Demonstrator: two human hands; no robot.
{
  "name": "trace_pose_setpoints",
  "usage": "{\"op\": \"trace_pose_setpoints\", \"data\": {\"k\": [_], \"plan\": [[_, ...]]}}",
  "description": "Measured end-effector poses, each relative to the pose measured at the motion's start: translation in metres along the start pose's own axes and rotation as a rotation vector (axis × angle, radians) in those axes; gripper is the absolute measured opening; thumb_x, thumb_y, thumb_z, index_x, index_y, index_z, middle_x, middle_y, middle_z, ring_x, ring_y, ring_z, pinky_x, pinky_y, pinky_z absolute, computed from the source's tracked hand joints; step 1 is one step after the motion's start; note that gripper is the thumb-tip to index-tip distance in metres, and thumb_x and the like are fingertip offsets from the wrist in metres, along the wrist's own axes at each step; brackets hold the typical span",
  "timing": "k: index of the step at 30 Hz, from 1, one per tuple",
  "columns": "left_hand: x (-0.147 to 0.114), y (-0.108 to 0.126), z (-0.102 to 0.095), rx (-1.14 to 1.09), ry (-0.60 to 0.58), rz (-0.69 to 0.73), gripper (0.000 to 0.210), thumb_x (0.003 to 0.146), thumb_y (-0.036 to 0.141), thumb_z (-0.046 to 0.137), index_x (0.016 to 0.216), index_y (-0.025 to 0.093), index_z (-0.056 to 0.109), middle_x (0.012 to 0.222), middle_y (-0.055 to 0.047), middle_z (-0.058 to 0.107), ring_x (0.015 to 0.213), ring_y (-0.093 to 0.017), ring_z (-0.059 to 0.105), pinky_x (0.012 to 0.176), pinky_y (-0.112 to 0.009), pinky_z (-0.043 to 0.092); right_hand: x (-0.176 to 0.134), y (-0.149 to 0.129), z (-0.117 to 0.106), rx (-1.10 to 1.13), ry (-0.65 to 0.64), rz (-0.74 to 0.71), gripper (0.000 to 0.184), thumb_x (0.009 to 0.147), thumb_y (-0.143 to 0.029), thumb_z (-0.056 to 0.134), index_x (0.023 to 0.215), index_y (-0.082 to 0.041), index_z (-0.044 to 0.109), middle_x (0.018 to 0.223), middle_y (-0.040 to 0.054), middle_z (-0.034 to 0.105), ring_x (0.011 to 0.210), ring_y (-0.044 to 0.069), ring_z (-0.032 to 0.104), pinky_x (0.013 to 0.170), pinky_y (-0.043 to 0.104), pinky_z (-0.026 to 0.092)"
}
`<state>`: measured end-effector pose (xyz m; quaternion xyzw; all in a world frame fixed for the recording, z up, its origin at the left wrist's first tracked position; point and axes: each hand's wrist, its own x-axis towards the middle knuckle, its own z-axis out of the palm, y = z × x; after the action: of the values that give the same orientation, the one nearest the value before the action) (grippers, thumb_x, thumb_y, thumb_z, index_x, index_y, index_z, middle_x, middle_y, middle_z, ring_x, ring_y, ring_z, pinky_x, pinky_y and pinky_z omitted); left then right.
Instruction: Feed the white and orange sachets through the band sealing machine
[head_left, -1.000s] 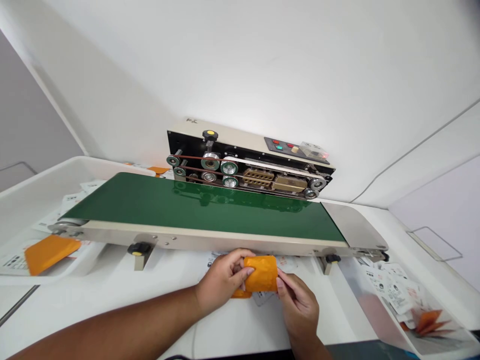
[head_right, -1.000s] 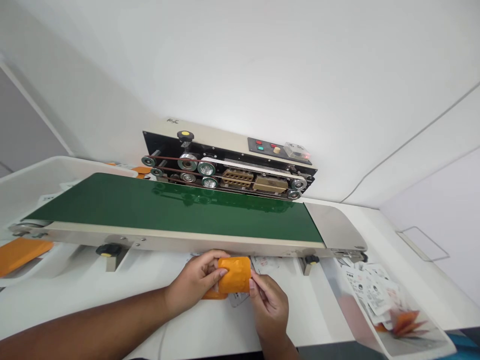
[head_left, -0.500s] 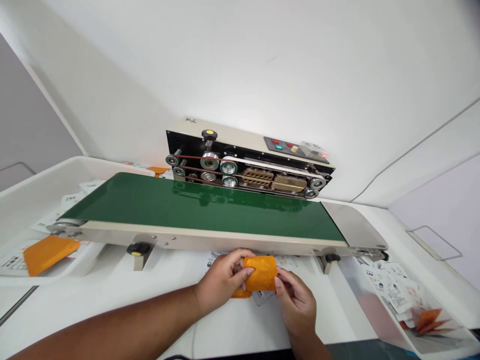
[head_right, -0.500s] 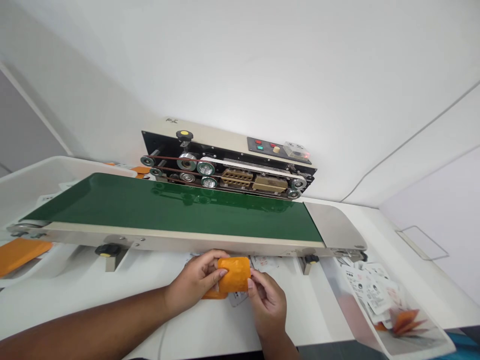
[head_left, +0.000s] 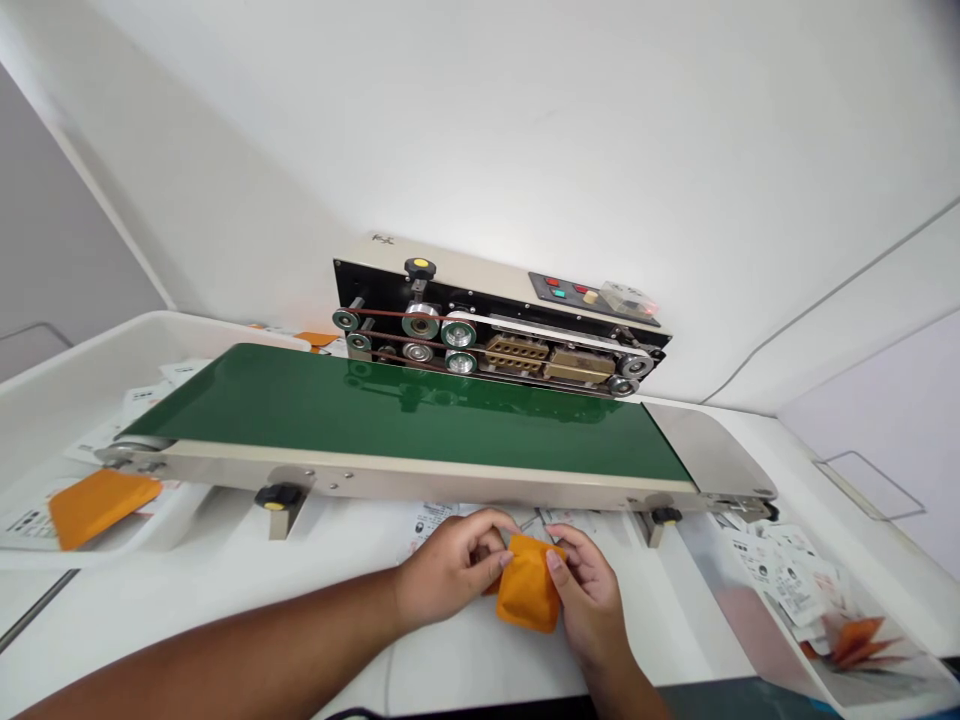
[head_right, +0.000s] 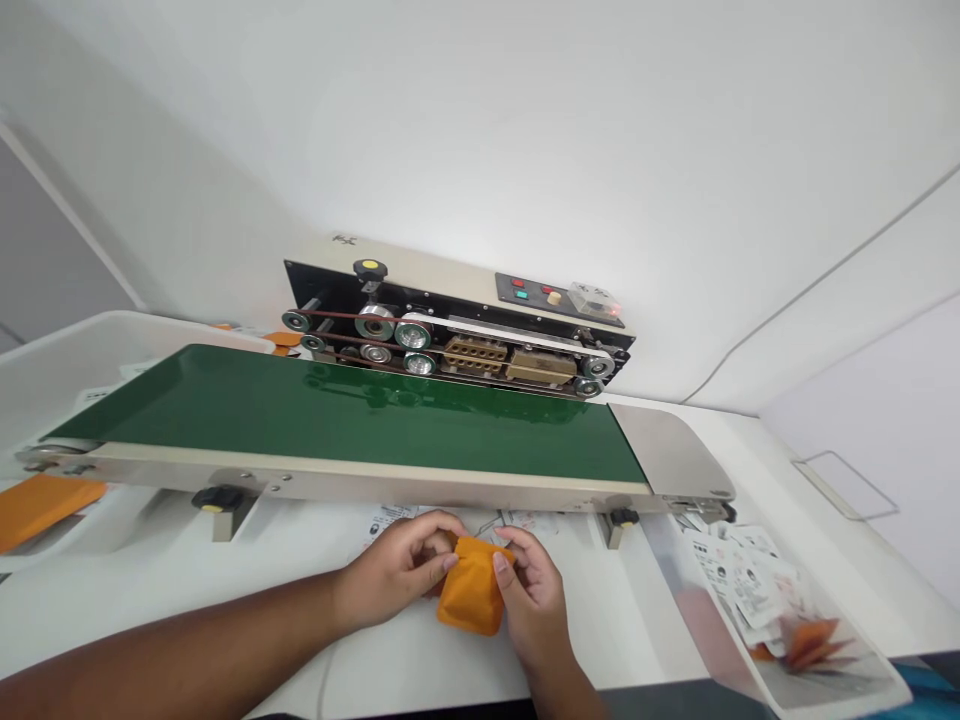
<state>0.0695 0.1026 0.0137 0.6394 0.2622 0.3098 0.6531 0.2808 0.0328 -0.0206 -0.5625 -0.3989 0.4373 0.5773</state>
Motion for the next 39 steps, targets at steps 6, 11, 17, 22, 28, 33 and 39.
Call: {"op": "trace_pose_setpoints", "data": {"k": [6, 11, 17, 22, 28, 33, 39], "plan": [[0.002, 0.007, 0.001, 0.020, -0.009, -0.041, 0.034, 0.088, 0.042, 0.069, 0.110, 0.016, 0.063, 0.068, 0.002, 0.062, 0.057, -0.011, 0.056, 0.057, -0.022, 0.045, -0.002, -0.003, 0.005, 0.066, 0.013, 0.026, 0.049, 0.077, -0.050, 0.081, 0.112, -0.018, 0.068, 0.076, 0.0046, 0.068, 0.063, 0.017, 0.062, 0.059, 0.026, 0.054], [0.001, 0.012, 0.001, 0.001, -0.011, -0.054, 0.033, 0.086, 0.043, 0.072, 0.102, 0.017, 0.059, 0.065, 0.003, 0.063, 0.056, -0.011, 0.056, 0.054, -0.021, 0.041, -0.002, -0.002, 0.004, 0.047, -0.004, 0.026, 0.047, 0.077, -0.050, 0.080, 0.109, -0.017, 0.068, 0.077, 0.0061, 0.069, 0.062, 0.017, 0.062, 0.057, 0.027, 0.054], [0.001, 0.010, 0.003, -0.048, 0.014, -0.072, 0.034, 0.084, 0.042, 0.074, 0.099, 0.018, 0.054, 0.066, 0.002, 0.065, 0.056, -0.011, 0.057, 0.054, -0.020, 0.042, -0.001, -0.003, 0.004, -0.029, 0.028, -0.031, 0.043, 0.079, -0.052, 0.077, 0.102, -0.017, 0.072, 0.074, 0.0060, 0.068, 0.062, 0.017, 0.061, 0.057, 0.027, 0.053], [0.002, 0.010, 0.002, -0.099, 0.086, -0.083, 0.037, 0.083, 0.046, 0.074, 0.098, 0.018, 0.054, 0.066, 0.005, 0.060, 0.051, -0.008, 0.050, 0.048, -0.018, 0.039, 0.002, -0.005, 0.002, -0.093, 0.003, -0.060, 0.034, 0.082, -0.051, 0.075, 0.086, -0.017, 0.073, 0.071, 0.0055, 0.067, 0.062, 0.017, 0.061, 0.055, 0.025, 0.052], [0.002, 0.010, 0.003, -0.116, 0.168, -0.098, 0.041, 0.082, 0.049, 0.073, 0.104, 0.018, 0.058, 0.069, 0.005, 0.057, 0.050, -0.008, 0.046, 0.044, -0.018, 0.037, 0.002, -0.003, 0.001, -0.085, 0.030, -0.050, 0.035, 0.079, -0.051, 0.077, 0.084, -0.017, 0.073, 0.064, 0.0035, 0.065, 0.053, 0.015, 0.058, 0.047, 0.024, 0.049], [0.002, 0.014, 0.003, -0.068, 0.225, -0.082, 0.044, 0.084, 0.050, 0.070, 0.111, 0.015, 0.066, 0.070, 0.002, 0.057, 0.055, -0.010, 0.049, 0.048, -0.020, 0.041, 0.002, -0.001, -0.001, -0.085, 0.029, -0.072, 0.033, 0.079, -0.049, 0.078, 0.088, -0.018, 0.074, 0.065, 0.0043, 0.067, 0.055, 0.016, 0.061, 0.050, 0.026, 0.052], [0.003, 0.007, 0.002, 0.000, 0.181, -0.088, 0.045, 0.086, 0.050, 0.068, 0.112, 0.014, 0.073, 0.073, -0.002, 0.063, 0.056, -0.012, 0.051, 0.049, -0.022, 0.042, 0.001, -0.005, 0.004, -0.070, -0.055, -0.033, 0.036, 0.081, -0.052, 0.076, 0.090, -0.019, 0.071, 0.065, 0.0026, 0.064, 0.056, 0.016, 0.059, 0.050, 0.026, 0.051]]}}
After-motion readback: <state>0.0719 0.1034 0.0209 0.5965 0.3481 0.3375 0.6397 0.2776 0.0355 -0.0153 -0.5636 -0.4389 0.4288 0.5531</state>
